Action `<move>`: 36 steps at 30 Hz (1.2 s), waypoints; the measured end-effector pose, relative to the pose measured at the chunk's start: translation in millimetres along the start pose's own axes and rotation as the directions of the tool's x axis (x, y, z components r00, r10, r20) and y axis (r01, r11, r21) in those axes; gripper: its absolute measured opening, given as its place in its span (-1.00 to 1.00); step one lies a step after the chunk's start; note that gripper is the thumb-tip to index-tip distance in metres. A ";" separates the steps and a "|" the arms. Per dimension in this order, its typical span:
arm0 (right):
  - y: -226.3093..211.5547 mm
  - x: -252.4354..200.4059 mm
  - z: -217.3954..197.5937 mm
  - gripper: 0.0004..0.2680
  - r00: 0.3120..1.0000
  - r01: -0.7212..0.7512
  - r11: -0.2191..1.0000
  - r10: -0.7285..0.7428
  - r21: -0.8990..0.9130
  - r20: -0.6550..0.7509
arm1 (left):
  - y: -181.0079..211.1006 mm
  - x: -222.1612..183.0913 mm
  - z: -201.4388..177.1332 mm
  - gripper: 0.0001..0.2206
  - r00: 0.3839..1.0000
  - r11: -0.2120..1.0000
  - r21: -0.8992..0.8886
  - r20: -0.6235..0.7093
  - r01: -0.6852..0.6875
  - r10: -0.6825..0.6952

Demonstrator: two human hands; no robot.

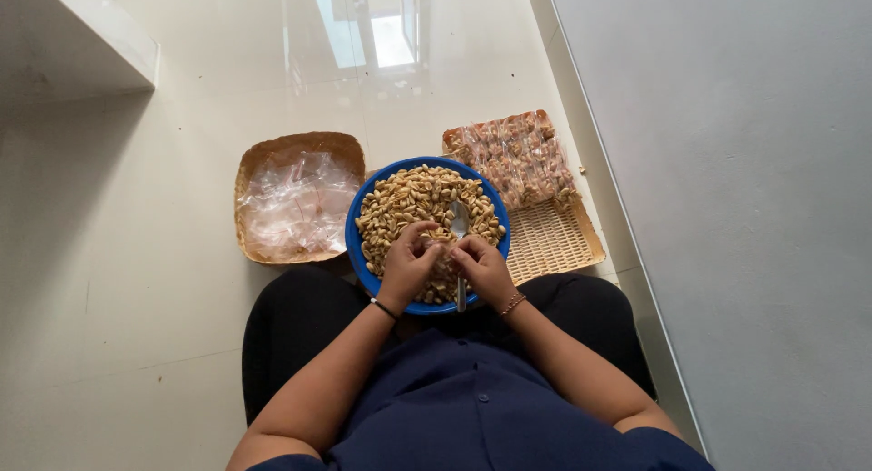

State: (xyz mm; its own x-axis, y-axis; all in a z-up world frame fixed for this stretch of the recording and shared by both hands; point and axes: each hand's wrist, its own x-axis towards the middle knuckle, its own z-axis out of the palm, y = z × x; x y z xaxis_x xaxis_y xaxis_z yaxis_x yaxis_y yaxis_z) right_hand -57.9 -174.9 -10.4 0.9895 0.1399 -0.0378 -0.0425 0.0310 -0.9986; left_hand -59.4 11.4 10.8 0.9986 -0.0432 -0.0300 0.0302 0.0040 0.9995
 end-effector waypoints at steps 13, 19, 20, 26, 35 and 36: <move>21.2 1.1 -10.4 -0.89 0.993 0.100 0.995 -0.099 0.015 -0.057 | -8.0 2.9 5.3 -0.65 0.993 0.996 -0.065 0.105 0.058 -0.051; -46.9 -9.2 0.0 -0.92 0.946 0.318 0.926 -0.323 -0.205 0.010 | 17.6 -7.1 -1.5 -0.49 0.990 0.986 0.154 0.129 -0.071 0.051; -48.5 -9.8 -1.1 -0.92 0.948 0.313 0.927 -0.319 -0.206 0.005 | 18.1 -7.6 -1.2 -0.49 0.990 0.986 0.153 0.134 -0.067 0.046; -60.9 -10.3 -8.8 -0.80 0.934 0.350 0.903 -0.357 -0.251 0.017 | 17.2 -6.4 -1.0 -0.71 0.983 0.979 0.157 0.154 -0.129 0.105; -47.8 28.7 -132.9 -0.98 0.946 0.122 0.877 -0.244 -0.465 -0.213 | 42.7 11.6 -37.3 -0.58 0.913 0.892 0.198 0.079 -0.407 0.399; -52.1 34.0 -149.9 -0.95 0.958 -0.023 0.828 -0.141 -0.560 -0.248 | 35.0 16.8 -46.3 -0.64 0.925 0.908 0.192 0.000 -0.373 0.380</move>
State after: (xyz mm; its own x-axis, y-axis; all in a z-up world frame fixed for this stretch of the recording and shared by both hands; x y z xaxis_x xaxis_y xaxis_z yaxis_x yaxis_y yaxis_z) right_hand -1.3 -320.2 34.8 0.9886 -0.1160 0.0955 0.0195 -0.5317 -0.8467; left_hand -39.6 57.0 45.1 0.9352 -0.0384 0.3521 -0.3533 -0.1721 0.9195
